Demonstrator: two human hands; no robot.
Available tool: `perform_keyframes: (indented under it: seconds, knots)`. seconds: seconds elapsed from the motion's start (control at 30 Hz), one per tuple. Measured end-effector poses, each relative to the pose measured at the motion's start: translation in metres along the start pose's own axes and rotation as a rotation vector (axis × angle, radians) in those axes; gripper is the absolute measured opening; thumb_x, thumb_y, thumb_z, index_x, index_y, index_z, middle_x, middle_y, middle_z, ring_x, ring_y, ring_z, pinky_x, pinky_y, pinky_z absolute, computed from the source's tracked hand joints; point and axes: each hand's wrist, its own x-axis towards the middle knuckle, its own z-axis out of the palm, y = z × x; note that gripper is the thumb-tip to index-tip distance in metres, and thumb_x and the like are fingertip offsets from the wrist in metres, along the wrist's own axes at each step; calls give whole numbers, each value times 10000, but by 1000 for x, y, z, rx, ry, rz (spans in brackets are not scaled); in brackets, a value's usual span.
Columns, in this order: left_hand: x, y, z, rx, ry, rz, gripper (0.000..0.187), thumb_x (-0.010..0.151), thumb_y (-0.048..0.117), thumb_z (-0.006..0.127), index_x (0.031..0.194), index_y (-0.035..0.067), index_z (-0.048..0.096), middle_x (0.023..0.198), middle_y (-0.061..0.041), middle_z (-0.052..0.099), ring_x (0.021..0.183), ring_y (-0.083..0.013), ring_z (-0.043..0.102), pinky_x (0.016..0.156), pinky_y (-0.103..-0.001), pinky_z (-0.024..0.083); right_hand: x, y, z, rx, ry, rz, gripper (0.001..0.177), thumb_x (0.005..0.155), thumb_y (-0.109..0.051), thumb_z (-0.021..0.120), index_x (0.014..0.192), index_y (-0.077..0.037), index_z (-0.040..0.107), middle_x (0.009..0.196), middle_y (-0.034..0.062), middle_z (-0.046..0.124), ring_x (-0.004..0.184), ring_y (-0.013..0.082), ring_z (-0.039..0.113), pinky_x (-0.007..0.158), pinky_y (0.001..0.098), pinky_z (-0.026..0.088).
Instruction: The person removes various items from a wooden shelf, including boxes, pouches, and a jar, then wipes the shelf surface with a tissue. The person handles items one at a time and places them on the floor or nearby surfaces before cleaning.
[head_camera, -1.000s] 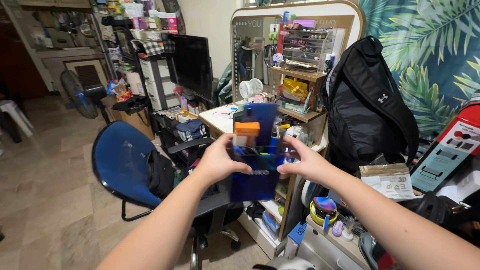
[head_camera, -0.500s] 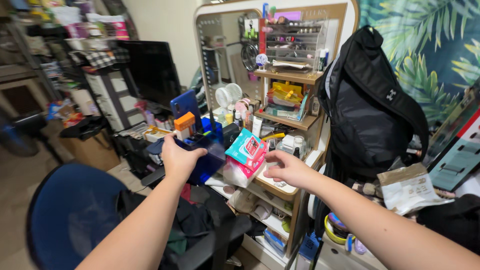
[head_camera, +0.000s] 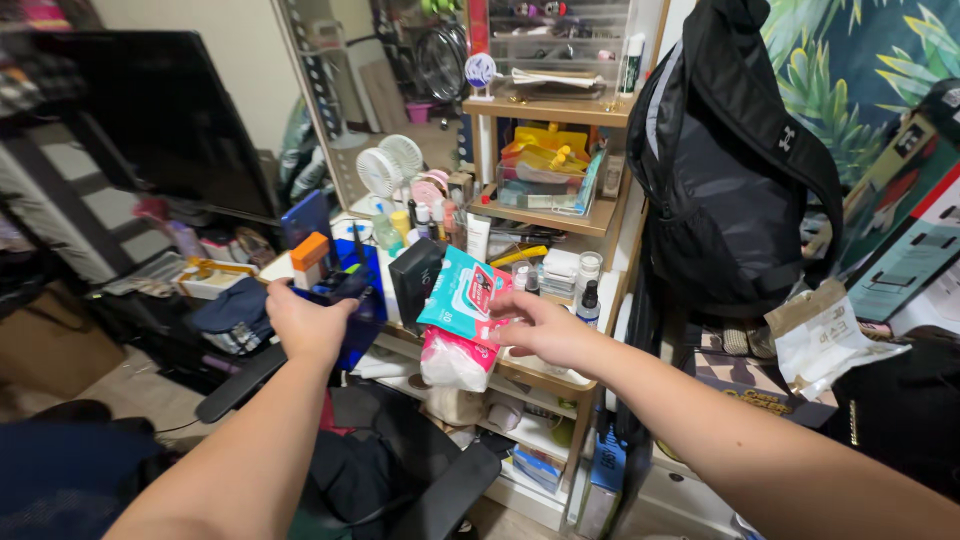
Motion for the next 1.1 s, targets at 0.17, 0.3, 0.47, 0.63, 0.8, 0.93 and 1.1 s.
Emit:
perform_keyframes:
  seconds: [0.17,0.3,0.47,0.63,0.8,0.93,1.1]
  knots:
    - [17,-25,28,-15,-4,-53,953,575,209,987,1320,-21,440,1317,-270,508,1212,-451,521,1051,-481,441,15,16,6,21,-14,-15,568,834,-297,774,1340,-99,609,1307,24,658,1065,129,651,869,324,583]
    - [27,-38,50,-30,-51,-68,959,581,213,988,1328,-16,432,1327,-260,504,1230,-440,516,1054,-485,436,24,25,6,64,-27,-38,544,857,-277,759,1338,-75,604,1306,37,653,1046,134,656,861,322,584]
    - [34,-48,72,-38,-98,-53,958,587,221,991,1322,-20,426,1330,-266,504,1233,-438,518,1066,-477,439,29,32,9,72,-67,-26,526,885,-226,726,1364,-66,584,1245,70,680,1046,132,662,876,318,563]
    - [39,-44,84,-66,-99,-94,970,596,217,995,1325,-24,405,1337,-272,487,1237,-443,505,1069,-481,434,34,32,10,128,-99,-15,499,905,-180,695,1369,-53,564,1233,69,687,1118,140,675,906,318,561]
    - [43,-36,94,-74,-107,-165,956,607,220,994,1306,-16,386,1354,-266,465,1244,-440,505,1064,-484,439,38,34,11,181,-113,-28,483,910,-143,679,1367,-47,554,1261,46,653,1149,140,669,950,314,563]
    - [51,-34,104,-21,-179,-209,990,633,223,993,1327,-9,325,1361,-284,448,1239,-468,504,1061,-501,438,42,38,16,139,-122,-62,473,916,-141,695,1356,-27,565,1254,38,657,1140,119,648,972,292,534]
    - [60,-40,113,-59,-232,-207,1036,630,182,985,1353,9,263,1363,-311,436,1252,-463,507,1074,-475,442,41,44,22,153,-142,-56,464,917,-140,707,1344,-6,582,1187,62,676,1110,109,643,984,279,519]
